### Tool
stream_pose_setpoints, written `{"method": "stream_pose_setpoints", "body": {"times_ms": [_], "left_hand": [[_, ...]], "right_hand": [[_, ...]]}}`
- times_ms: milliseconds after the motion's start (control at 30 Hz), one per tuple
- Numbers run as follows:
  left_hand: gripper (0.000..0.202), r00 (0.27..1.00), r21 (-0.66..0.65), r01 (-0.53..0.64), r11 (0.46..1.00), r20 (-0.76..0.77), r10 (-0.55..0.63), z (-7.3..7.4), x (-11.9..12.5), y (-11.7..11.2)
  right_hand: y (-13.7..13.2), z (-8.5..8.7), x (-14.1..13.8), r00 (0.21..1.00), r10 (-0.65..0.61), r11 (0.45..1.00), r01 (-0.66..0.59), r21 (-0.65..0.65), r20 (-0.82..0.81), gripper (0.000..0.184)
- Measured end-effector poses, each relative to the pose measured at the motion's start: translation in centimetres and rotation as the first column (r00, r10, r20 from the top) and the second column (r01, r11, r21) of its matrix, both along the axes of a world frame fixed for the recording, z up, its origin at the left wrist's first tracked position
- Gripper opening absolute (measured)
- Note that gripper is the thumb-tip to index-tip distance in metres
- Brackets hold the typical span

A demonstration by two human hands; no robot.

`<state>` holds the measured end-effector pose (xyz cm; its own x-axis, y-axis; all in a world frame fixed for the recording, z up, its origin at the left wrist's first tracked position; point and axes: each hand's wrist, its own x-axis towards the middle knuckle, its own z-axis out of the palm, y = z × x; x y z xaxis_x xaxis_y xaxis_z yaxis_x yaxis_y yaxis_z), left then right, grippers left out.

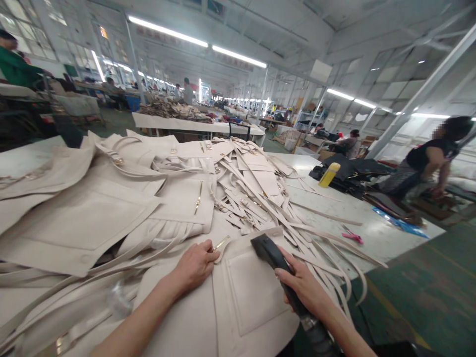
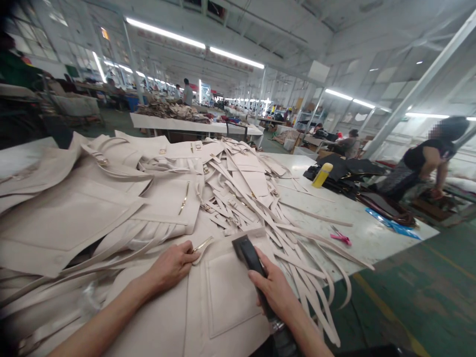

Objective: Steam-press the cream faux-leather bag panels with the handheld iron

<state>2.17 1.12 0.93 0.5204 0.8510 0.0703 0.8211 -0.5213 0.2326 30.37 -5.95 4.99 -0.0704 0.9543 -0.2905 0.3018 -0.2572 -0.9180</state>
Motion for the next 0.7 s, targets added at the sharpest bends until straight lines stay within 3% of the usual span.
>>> {"method": "stream_pose_setpoints", "body": {"times_ms": [133, 233, 400, 567, 700], "left_hand": [[0.030, 0.994, -0.067, 0.010, 0.998, 0.107, -0.003, 0.1, -0.1, -0.2], [0.028, 0.975, -0.129, 0.021, 0.991, 0.221, 0.008, 0.0, -0.2, -0.1], [0.019, 0.917, -0.277, -0.037, 0.960, 0.373, 0.143, -0.5, -0.4, 0.3], [0.019, 0.898, -0.267, -0.084, 0.960, 0.398, 0.189, -1.2, -0.5, 0.6], [0.023, 0.900, -0.254, -0.078, 0.964, 0.398, 0.178, -1.8, -0.6, 0.9]], "right_hand": [[-0.9, 1.1, -3.8, 0.969, 0.229, 0.972, -0.232, -0.025, -0.095, 0.061], [-0.4, 1.5, -5.7, 0.937, 0.336, 0.940, -0.340, -0.027, -0.096, 0.062], [1.4, 2.0, -5.8, 0.904, 0.427, 0.896, -0.425, -0.129, -0.013, 0.062], [2.5, 3.2, -5.6, 0.872, 0.489, 0.858, -0.479, -0.183, 0.013, 0.056], [2.6, 3.1, -5.9, 0.885, 0.465, 0.875, -0.458, -0.157, 0.012, 0.053]]}}
